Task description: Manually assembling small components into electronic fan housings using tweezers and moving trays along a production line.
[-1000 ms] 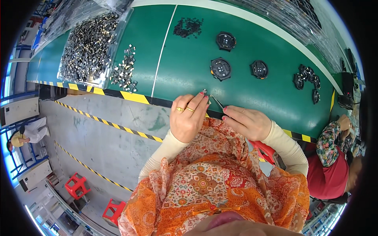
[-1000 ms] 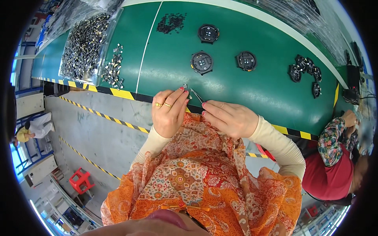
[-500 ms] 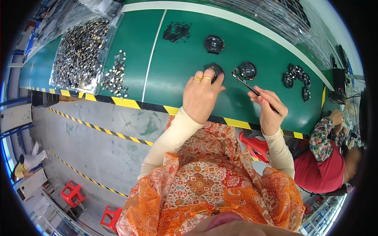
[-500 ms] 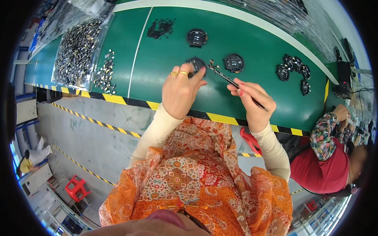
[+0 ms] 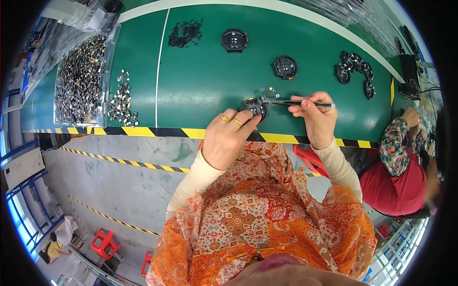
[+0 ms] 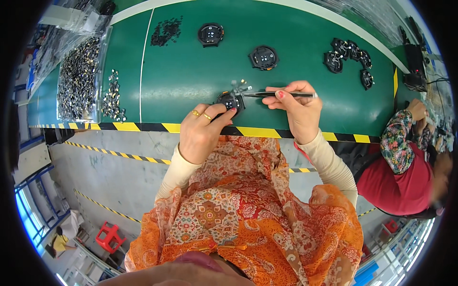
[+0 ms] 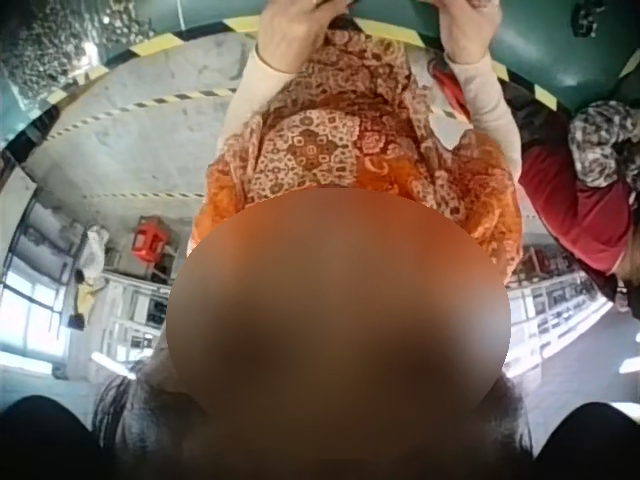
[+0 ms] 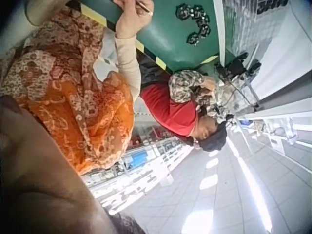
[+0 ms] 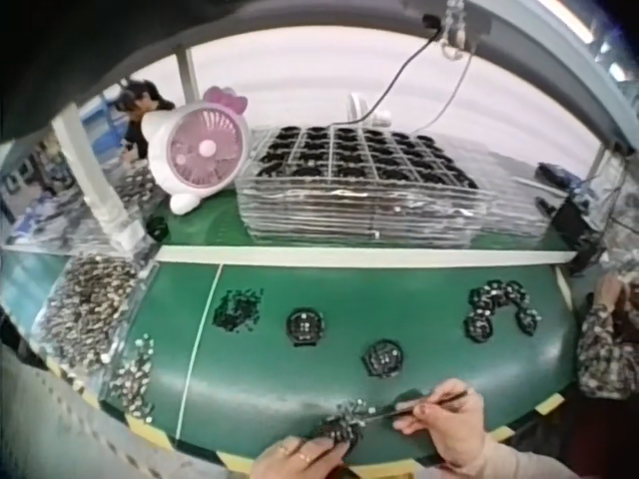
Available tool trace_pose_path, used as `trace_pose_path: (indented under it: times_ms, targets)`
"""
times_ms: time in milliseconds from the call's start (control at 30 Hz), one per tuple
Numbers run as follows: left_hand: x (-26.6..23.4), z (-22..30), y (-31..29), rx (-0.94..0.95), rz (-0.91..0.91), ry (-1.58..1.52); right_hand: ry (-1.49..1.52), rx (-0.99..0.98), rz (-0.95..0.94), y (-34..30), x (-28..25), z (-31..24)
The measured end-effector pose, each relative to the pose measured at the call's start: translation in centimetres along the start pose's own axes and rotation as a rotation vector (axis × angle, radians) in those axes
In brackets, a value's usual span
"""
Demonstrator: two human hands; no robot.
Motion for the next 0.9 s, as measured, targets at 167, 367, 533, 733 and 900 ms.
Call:
trace_pose_path:
  times_ms: [167, 367, 533, 733, 900]
  targets:
    - [-0.5, -0.6, -0.4, 0.042, 0.007, -0.056, -0.031, -0.008, -0.094, 0.7, 0.9, -0.3]
    - [-0.5, -1.0, -0.4, 0.069, 0.032, -0.104, -0.106, 0.011, -0.174, 1.5, 0.9, 0.0]
    - [-0.5, -1.1, -0.4, 0.072, 0.025, -0.111, -0.115, 0.031, -0.171, 1.6, 1.1, -0.2]
    - [-0.5, -1.2, -0.6, 0.065, 0.011, -0.115, -0.136, 0.057, -0.165, 1.7, 1.3, -0.2]
    - [-0.5, -1.3, -0.7, 0.144, 0.027, -0.036, -0.148, 0.072, -0.138, 1.6, 1.5, -0.3]
Point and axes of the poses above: each hand's wrist, its own y-axis towards the middle knuckle, its own x-axis out of the palm, z = x × y, the point moved 3 cm from there along y, towards the middle knuckle, and after that the axes turned 1 degree about x, right-handed, at the moved point
